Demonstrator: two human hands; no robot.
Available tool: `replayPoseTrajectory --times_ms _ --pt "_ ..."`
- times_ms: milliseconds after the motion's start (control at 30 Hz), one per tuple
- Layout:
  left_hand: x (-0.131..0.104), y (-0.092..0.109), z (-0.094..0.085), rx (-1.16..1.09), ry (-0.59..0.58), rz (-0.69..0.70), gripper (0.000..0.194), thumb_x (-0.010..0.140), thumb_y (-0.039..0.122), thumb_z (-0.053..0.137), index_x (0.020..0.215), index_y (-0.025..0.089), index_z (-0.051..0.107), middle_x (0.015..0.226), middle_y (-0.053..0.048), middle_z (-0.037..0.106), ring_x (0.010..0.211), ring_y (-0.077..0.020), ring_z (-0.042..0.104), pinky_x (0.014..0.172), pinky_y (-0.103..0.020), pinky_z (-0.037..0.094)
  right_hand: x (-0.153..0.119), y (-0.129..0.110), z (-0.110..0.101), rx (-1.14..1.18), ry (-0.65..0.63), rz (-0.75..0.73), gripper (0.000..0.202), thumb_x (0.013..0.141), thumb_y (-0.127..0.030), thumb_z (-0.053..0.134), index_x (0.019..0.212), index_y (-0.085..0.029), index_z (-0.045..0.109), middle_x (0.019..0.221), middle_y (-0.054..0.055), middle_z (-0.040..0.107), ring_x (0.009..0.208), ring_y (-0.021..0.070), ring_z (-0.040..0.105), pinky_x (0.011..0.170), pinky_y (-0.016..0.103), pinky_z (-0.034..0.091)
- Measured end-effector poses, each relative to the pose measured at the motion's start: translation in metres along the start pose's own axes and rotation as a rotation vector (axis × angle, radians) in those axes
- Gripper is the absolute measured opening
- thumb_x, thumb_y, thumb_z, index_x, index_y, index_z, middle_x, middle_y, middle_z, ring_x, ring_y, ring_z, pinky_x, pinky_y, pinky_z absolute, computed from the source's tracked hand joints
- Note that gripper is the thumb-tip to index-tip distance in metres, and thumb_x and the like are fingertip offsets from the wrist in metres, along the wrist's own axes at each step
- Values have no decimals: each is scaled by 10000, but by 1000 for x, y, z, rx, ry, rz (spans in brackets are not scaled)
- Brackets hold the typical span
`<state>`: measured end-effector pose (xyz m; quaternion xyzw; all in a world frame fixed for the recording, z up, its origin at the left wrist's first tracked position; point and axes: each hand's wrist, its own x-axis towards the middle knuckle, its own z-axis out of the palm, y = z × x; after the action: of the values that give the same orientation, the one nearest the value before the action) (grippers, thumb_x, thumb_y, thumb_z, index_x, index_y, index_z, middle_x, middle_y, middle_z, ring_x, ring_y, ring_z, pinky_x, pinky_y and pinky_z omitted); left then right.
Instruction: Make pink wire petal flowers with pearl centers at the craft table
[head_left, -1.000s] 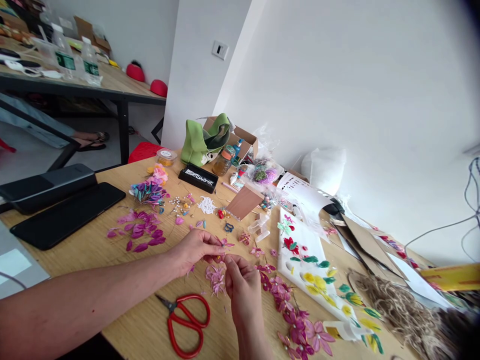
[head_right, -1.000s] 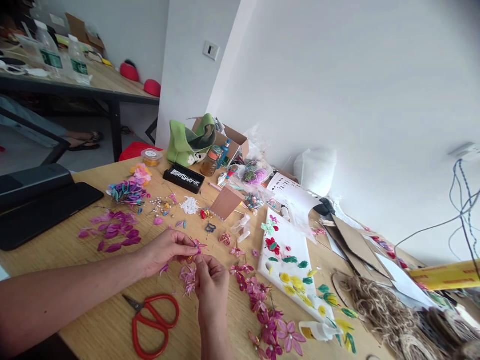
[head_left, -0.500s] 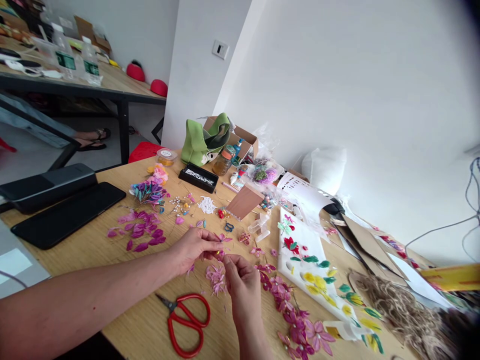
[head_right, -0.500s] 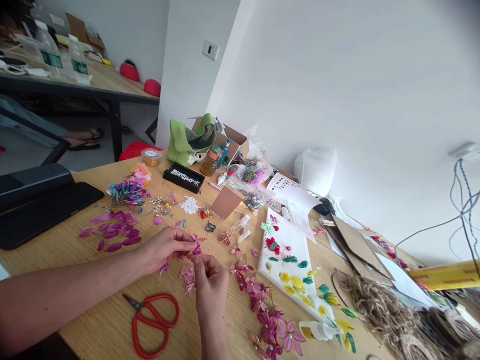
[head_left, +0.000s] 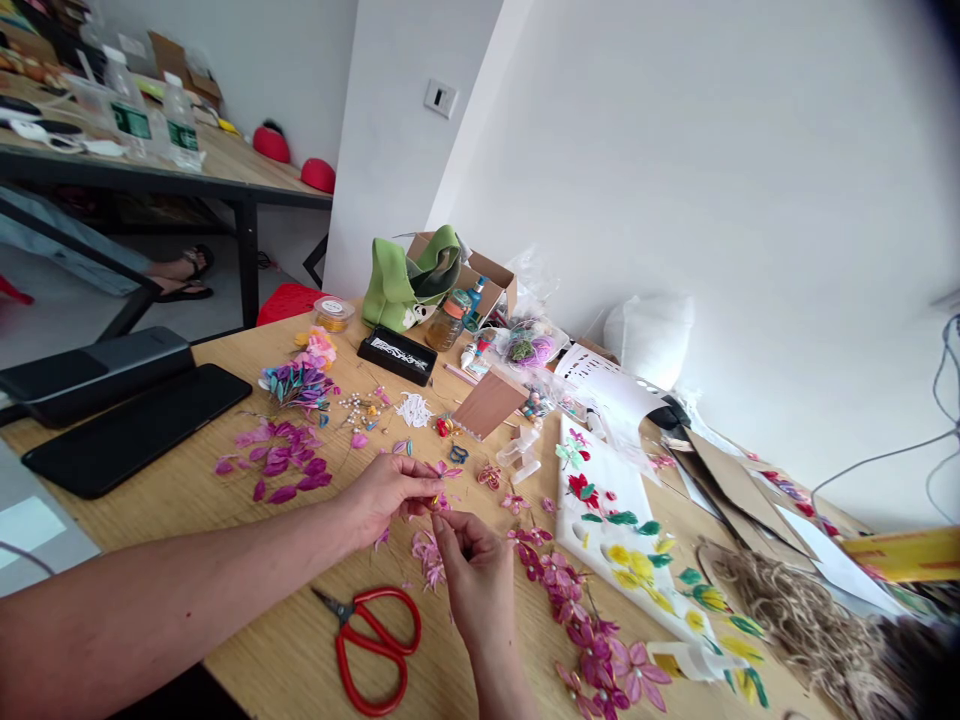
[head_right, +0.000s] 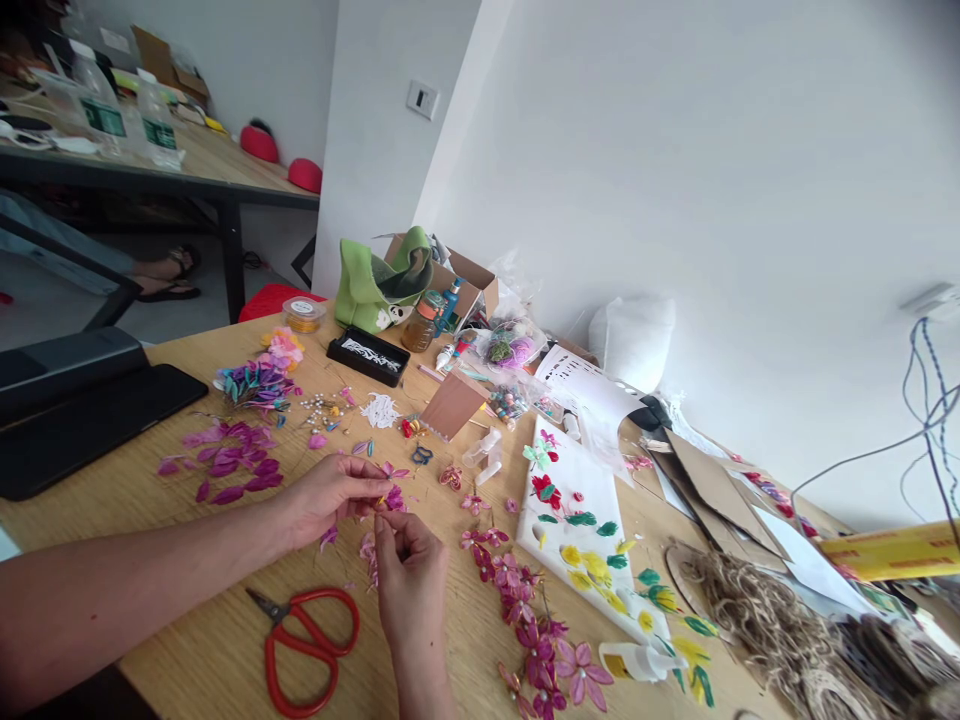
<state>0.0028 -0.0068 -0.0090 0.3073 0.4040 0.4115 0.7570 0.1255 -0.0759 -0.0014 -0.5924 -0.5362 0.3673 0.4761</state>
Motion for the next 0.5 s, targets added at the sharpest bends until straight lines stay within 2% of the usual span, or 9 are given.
replayPoseTrajectory --times_ms 267,500 --pt "0 0 0 -4 -6 0 338 437 284 878 636 100 675 574 -22 635 494 -91 523 496 -216 364 -2 -2 2 -119 -1 -31 318 803 -395 587 773 -117 737 431 -66 365 397 76 276 389 202 203" --pt "-3 2 1 59 -15 37 281 477 266 862 619 108 679 602 -29 650 534 -109 551 534 -233 398 -3 -1 0 -111 47 -66 295 823 -409 593 766 -149 722 442 -48 473 388 92 375 376 194 277"
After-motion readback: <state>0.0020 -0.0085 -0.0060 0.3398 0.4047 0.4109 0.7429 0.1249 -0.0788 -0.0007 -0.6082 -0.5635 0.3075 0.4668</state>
